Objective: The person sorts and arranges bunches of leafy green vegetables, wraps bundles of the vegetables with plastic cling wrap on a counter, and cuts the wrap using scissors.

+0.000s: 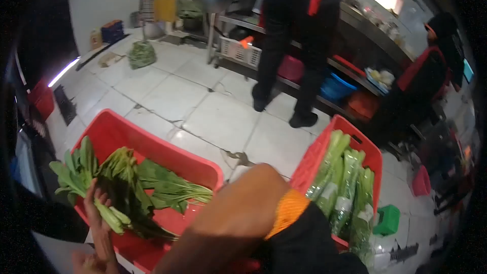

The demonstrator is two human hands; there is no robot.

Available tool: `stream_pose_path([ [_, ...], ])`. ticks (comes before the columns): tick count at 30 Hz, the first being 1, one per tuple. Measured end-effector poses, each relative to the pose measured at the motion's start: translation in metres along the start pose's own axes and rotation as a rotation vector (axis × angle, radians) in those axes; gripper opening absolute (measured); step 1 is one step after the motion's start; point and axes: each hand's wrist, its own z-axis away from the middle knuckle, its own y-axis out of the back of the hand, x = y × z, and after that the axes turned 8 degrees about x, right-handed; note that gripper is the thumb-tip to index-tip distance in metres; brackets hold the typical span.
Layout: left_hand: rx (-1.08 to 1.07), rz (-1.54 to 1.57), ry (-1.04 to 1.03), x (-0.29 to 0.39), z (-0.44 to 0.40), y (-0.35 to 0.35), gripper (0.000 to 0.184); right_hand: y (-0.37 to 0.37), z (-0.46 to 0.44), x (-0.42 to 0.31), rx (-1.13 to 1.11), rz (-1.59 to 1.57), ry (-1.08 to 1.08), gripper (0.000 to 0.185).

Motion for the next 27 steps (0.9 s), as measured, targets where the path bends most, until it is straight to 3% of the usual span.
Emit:
stream_pose_path([
  [4, 0.045, -0.013, 0.045, -0.011, -0.039, 0.047, 0.016, 0.036, 0.009, 0.030, -0.148, 0.437, -0.130, 0.013],
  [5, 0.099, -0.024, 0.003, -0.004, -0.014, 0.022, 0.016, 0.041, 0.015, 0.047, -0.011, 0.427, -0.058, 0.013],
  [6, 0.130, -0.032, -0.017, -0.003, -0.001, -0.005, 0.016, 0.039, 0.024, 0.071, -0.024, 0.498, -0.072, 0.015],
  [9, 0.109, -0.059, -0.033, 0.001, 0.002, -0.002, 0.013, 0.042, 0.028, 0.091, -0.008, 0.461, -0.172, 0.010],
  [11, 0.117, -0.045, -0.033, -0.001, 0.001, -0.002, 0.013, 0.041, 0.031, 0.099, 0.106, 0.448, -0.171, 0.016],
  [15, 0.134, -0.045, -0.038, 0.001, 0.001, 0.004, 0.014, 0.046, 0.032, 0.093, 0.049, 0.454, -0.239, 0.011],
  [18, 0.099, -0.057, -0.038, -0.003, -0.010, 0.021, 0.023, 0.059, 0.048, 0.087, 0.115, 0.436, -0.280, 0.012],
  [20, 0.030, -0.014, -0.066, -0.001, -0.019, 0.037, 0.031, 0.081, 0.075, 0.074, 0.449, 0.352, -0.297, 0.014],
  [21, -0.155, 0.018, -0.073, 0.002, -0.047, 0.076, 0.033, 0.102, 0.097, 0.058, 0.538, 0.393, -0.370, 0.015],
  [22, -0.135, -0.215, -0.073, 0.016, -0.065, 0.099, 0.043, 0.122, 0.122, 0.041, 0.629, 0.438, -0.447, 0.017],
  [23, 0.046, -0.483, -0.289, 0.022, -0.072, 0.101, 0.051, 0.141, 0.157, 0.019, 0.803, 0.541, -0.542, 0.016],
  [25, 0.193, -0.630, -0.390, 0.017, -0.052, 0.069, 0.052, 0.178, 0.230, -0.039, 1.068, 0.904, -0.745, 0.010],
  [27, 0.226, -0.713, -0.433, 0.018, -0.041, 0.051, 0.052, 0.208, 0.297, -0.107, 1.472, 1.111, -0.886, 0.008],
])
